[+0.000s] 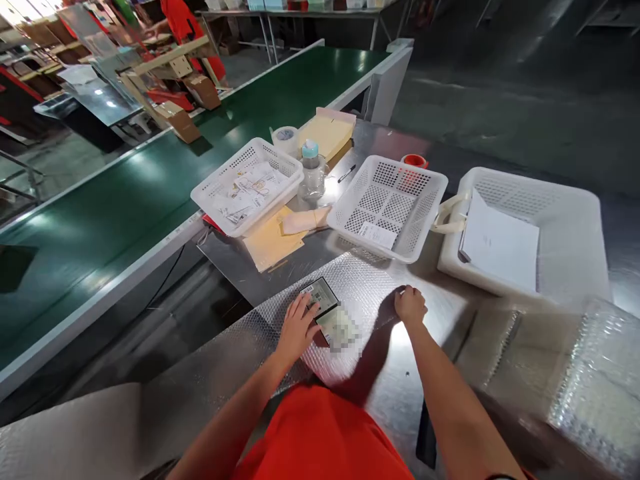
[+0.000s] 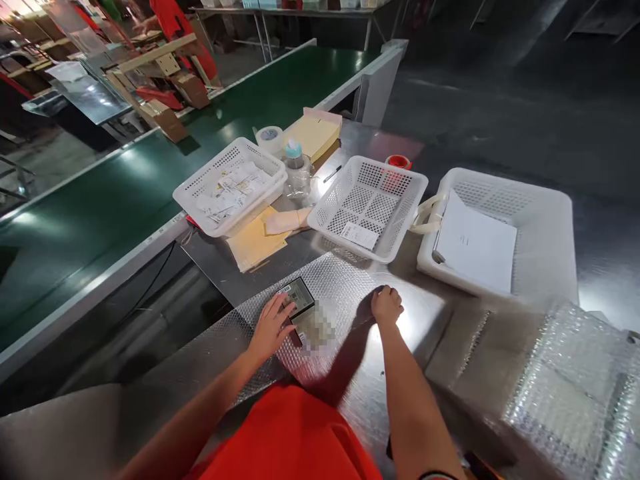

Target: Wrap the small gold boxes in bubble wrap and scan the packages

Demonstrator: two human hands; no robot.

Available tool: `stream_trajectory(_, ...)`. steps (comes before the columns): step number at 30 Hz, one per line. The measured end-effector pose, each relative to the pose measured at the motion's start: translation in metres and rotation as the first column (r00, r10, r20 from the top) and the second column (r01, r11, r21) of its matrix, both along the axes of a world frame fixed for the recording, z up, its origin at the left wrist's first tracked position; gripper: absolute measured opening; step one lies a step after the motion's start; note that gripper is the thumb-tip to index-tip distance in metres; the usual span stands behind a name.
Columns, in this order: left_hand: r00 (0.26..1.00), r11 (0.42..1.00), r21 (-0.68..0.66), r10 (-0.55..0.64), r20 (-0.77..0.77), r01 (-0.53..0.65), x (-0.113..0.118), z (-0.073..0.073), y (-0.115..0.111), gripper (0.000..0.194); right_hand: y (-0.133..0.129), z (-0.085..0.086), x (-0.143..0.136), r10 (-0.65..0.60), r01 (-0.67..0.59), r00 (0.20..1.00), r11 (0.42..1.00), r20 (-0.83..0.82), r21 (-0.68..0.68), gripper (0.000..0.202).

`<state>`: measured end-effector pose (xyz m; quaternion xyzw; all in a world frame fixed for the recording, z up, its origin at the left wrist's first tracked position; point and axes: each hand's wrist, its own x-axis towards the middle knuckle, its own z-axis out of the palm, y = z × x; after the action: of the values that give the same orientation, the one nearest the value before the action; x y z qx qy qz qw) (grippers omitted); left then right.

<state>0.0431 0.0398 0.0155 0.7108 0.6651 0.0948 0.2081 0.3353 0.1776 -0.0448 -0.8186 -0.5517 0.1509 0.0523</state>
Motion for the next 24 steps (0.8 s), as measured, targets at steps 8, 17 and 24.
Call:
stream_trajectory(8,0.969,0.984,-0.109,-0.158,-0.191,0.139,-0.002,0.012,-0.002,0.055,0.017,0.011,0.004,0.081,-0.09,0.991,0.993,-0.103,-0.077,0.014)
stream_trajectory(17,0.947,0.983,-0.021,-0.182,-0.265,0.183,0.002,-0.001,0.001,0.045,-0.059,0.092,-0.07,0.627,-0.608,0.549,0.754,-0.553,0.251,0.019)
stream_trajectory(24,0.978,0.984,0.08,-0.146,-0.146,0.159,-0.003,-0.013,-0.001,0.039,-0.141,0.067,-0.134,0.771,-0.735,0.453,0.608,-0.448,0.302,0.047)
